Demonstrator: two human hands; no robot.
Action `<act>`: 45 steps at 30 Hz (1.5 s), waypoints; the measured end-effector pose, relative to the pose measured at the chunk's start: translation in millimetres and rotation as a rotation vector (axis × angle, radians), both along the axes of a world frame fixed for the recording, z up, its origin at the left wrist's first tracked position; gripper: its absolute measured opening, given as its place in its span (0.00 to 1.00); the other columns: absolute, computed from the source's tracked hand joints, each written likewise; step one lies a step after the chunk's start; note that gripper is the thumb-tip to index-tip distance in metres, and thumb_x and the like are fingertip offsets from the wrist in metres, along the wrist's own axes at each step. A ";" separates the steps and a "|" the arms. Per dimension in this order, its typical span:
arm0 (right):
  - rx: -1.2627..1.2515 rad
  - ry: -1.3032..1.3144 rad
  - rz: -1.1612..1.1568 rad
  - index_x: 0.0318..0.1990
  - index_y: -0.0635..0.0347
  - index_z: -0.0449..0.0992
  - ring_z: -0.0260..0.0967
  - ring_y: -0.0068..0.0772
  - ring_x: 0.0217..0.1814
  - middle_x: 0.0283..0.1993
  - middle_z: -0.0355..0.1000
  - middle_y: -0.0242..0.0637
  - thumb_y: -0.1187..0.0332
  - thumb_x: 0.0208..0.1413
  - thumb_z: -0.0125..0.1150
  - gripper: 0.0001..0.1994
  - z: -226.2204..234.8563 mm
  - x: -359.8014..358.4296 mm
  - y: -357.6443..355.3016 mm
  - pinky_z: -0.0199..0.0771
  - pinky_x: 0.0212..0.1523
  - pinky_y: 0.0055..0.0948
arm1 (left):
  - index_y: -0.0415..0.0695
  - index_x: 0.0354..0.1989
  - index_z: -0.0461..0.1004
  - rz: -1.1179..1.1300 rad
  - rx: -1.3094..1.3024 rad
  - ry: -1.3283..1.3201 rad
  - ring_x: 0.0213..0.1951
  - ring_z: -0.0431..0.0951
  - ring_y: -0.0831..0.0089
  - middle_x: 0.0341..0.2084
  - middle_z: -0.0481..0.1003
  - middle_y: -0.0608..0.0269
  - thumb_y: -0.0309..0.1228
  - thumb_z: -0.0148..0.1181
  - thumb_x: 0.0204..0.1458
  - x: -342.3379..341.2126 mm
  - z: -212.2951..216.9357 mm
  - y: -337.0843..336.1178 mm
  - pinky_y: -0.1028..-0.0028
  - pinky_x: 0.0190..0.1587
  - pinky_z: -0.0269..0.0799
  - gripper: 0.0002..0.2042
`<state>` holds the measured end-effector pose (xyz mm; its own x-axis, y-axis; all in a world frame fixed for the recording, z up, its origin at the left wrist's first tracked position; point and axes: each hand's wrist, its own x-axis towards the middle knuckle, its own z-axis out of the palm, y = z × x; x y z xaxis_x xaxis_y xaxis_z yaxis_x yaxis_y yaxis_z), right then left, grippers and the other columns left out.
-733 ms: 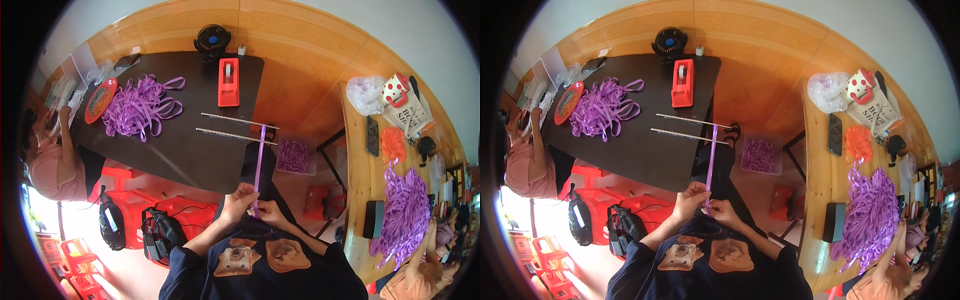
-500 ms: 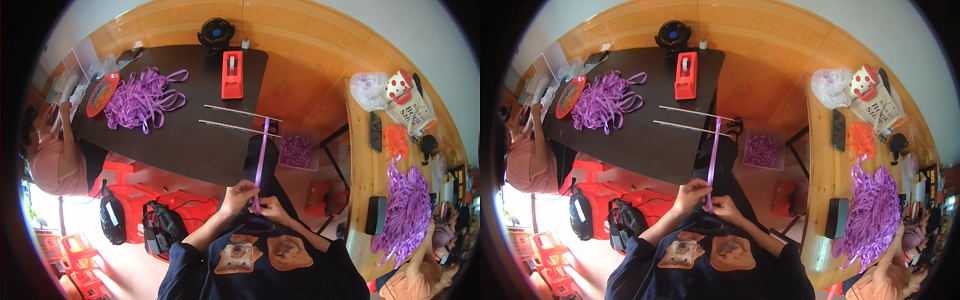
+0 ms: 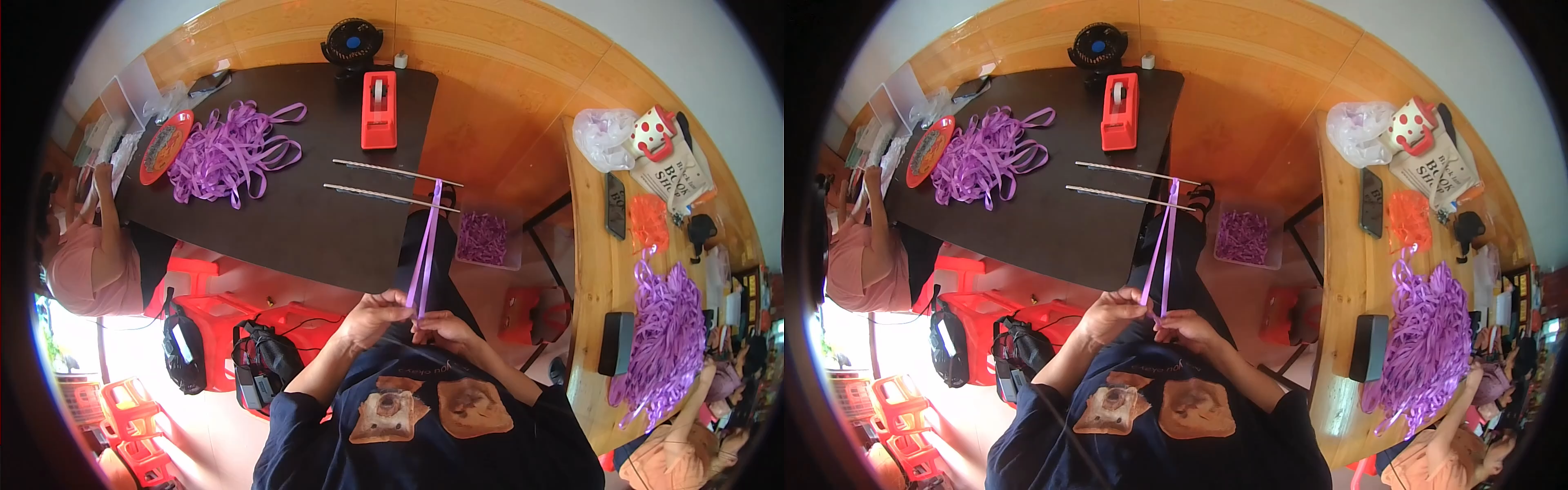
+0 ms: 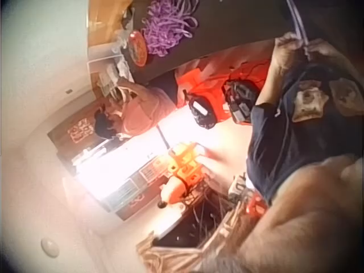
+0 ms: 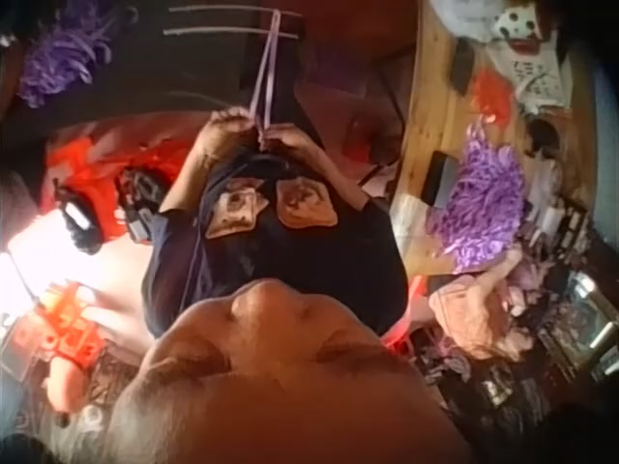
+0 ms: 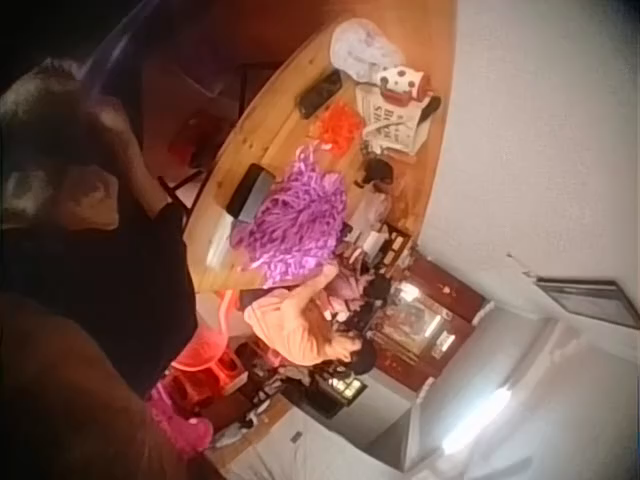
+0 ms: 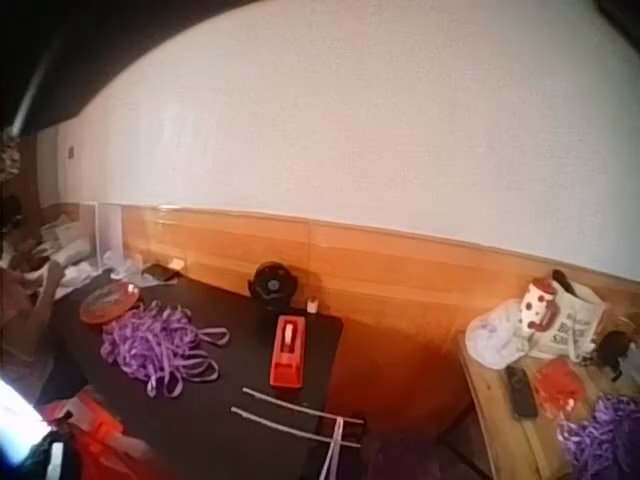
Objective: Making ribbon crafts by winding purple ribbons around thin metal rods and securing them.
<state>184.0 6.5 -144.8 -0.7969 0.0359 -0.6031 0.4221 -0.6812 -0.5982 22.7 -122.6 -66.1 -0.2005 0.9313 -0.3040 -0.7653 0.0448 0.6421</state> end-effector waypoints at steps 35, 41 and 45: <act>0.240 0.120 0.112 0.32 0.67 0.79 0.68 0.16 0.27 0.27 0.75 0.32 0.74 0.50 0.65 0.05 4.0 -1.0 -12.3 0.64 0.27 0.16 | 0.36 0.26 0.77 -0.013 -0.276 0.954 0.22 0.73 0.81 0.18 0.75 0.62 0.27 0.66 0.44 25.2 -26.1 -9.8 0.77 0.25 0.69 0.07; 0.362 0.299 0.112 0.27 0.64 0.78 0.65 0.13 0.25 0.22 0.72 0.27 0.71 0.49 0.68 0.06 14.5 -0.6 -15.0 0.62 0.26 0.16 | 0.36 0.33 0.77 0.303 -0.226 0.857 0.25 0.74 0.81 0.24 0.76 0.64 0.26 0.65 0.47 23.5 -46.0 25.6 0.79 0.27 0.69 0.07; 0.324 0.261 0.210 0.32 0.66 0.80 0.69 0.15 0.32 0.29 0.76 0.30 0.73 0.50 0.66 0.05 17.1 2.1 -9.4 0.67 0.33 0.17 | 0.37 0.38 0.76 0.380 -0.214 0.718 0.30 0.74 0.81 0.27 0.76 0.64 0.26 0.62 0.51 25.8 -44.9 40.1 0.81 0.34 0.70 0.08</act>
<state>186.1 -2.8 -127.7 -0.9306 0.0108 -0.3658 0.3381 -0.3577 -0.8705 48.5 -82.5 -111.0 -0.7012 0.6980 -0.1451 -0.1619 0.0423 0.9859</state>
